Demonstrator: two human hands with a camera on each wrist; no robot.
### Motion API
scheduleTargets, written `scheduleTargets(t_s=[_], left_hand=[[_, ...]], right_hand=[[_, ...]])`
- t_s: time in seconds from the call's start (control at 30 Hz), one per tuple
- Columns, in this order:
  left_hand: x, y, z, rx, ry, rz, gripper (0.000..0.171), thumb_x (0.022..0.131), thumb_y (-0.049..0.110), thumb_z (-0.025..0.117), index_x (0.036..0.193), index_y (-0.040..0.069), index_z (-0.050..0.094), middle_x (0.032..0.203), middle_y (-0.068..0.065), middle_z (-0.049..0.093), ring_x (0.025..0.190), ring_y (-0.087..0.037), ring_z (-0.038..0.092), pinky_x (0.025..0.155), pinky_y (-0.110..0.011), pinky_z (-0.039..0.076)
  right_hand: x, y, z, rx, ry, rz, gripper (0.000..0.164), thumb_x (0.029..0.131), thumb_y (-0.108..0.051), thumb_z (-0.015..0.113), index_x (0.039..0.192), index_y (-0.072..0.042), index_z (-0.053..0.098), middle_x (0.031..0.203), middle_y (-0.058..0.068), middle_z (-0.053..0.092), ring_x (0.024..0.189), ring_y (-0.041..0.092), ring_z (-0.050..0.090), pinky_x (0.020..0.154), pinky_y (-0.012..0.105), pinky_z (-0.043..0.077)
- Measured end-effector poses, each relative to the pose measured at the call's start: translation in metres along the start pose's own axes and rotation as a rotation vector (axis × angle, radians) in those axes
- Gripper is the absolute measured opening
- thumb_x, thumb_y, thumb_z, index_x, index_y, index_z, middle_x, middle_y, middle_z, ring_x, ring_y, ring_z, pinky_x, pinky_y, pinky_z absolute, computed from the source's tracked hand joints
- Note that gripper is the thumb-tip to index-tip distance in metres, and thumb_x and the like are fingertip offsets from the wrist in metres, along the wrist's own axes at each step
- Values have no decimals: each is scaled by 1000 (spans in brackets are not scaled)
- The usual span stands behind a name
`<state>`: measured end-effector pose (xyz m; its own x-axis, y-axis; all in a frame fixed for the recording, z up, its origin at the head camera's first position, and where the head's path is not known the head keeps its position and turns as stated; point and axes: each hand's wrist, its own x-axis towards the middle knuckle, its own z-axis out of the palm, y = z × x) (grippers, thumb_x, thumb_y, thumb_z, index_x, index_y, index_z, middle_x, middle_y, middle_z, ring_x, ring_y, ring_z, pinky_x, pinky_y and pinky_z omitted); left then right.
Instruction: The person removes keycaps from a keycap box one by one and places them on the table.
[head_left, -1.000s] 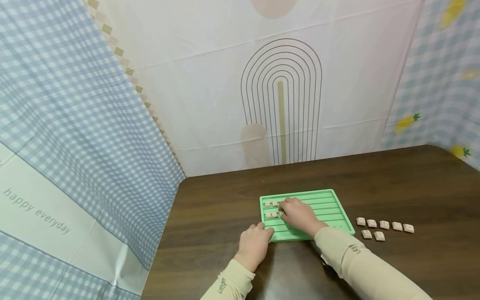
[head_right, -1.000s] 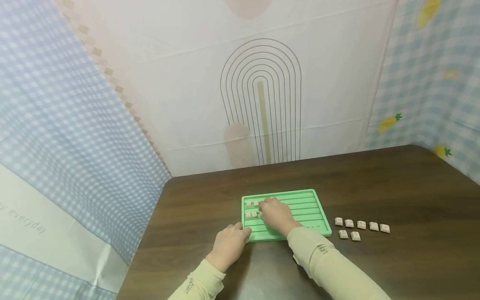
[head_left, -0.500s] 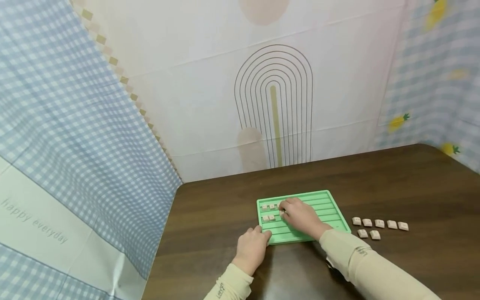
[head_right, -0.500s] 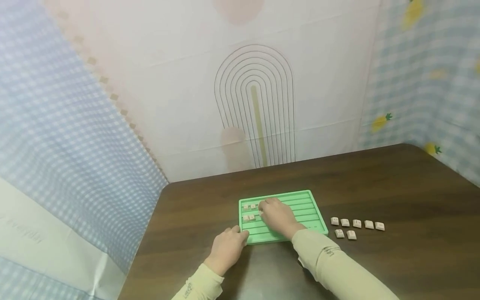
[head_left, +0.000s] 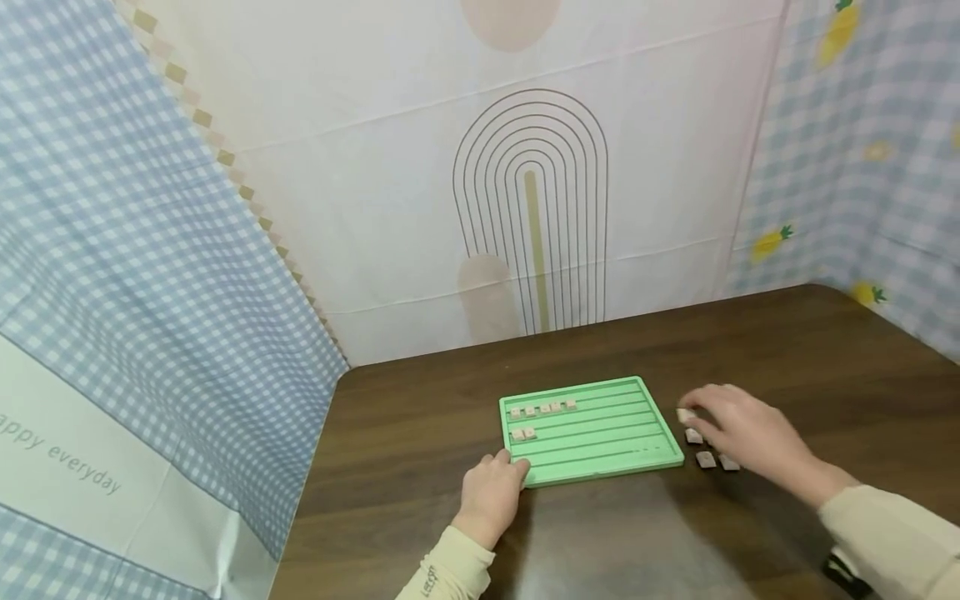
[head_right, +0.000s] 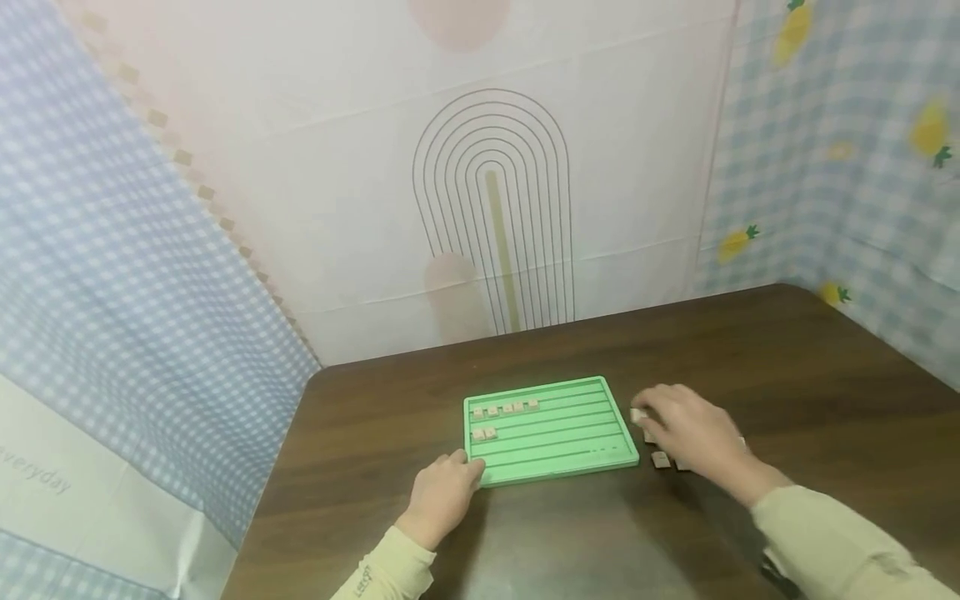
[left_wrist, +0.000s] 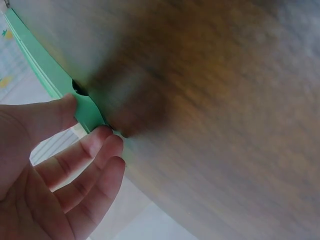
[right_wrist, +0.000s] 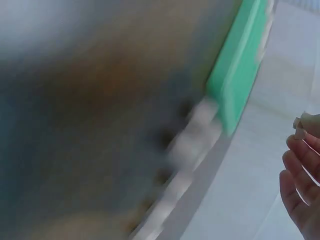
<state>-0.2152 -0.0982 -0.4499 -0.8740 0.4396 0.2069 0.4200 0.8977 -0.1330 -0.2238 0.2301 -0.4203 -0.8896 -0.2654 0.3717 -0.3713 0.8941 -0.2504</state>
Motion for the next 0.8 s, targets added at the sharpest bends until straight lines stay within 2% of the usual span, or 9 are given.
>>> scheduleTargets(t_s=[0.13,0.3,0.47,0.63,0.8], left_hand=[[0,0,-2,3,-1,-6,4,81,23,64,79,21,62,73,-1,57,59,-18,50,44,-30,46],[1,1,1,-16,6,-3,6,80,21,64,76,20,60,71,-1,56,58,-17,49,44,-30,45],[1,0,1,-22,10,0,6,80,20,64,75,20,59,72,-1,57,58,-17,49,43,-30,45],[0,0,0,-21,16,1,6,80,19,63,75,19,59,72,-2,57,57,-18,49,43,-31,46],[0,0,-1,-24,25,8,7,81,18,63,75,19,59,71,-2,57,57,-18,48,43,-30,46]], right_hand=[[-26,32,-9,-25,-77,83,20,85,-26,62,99,-12,65,95,10,67,85,29,59,56,46,48],[-48,54,-1,-45,-162,109,18,82,-25,64,95,-12,65,90,6,65,79,25,58,55,42,48],[-55,57,10,-58,-183,98,15,79,-20,66,92,-12,65,89,5,65,78,25,58,56,42,49],[-54,52,16,-87,-178,74,13,75,-16,69,87,-14,64,83,0,63,71,18,57,52,35,48],[-52,54,15,-65,-227,115,17,76,-17,69,91,-11,65,86,5,66,72,21,60,52,39,50]])
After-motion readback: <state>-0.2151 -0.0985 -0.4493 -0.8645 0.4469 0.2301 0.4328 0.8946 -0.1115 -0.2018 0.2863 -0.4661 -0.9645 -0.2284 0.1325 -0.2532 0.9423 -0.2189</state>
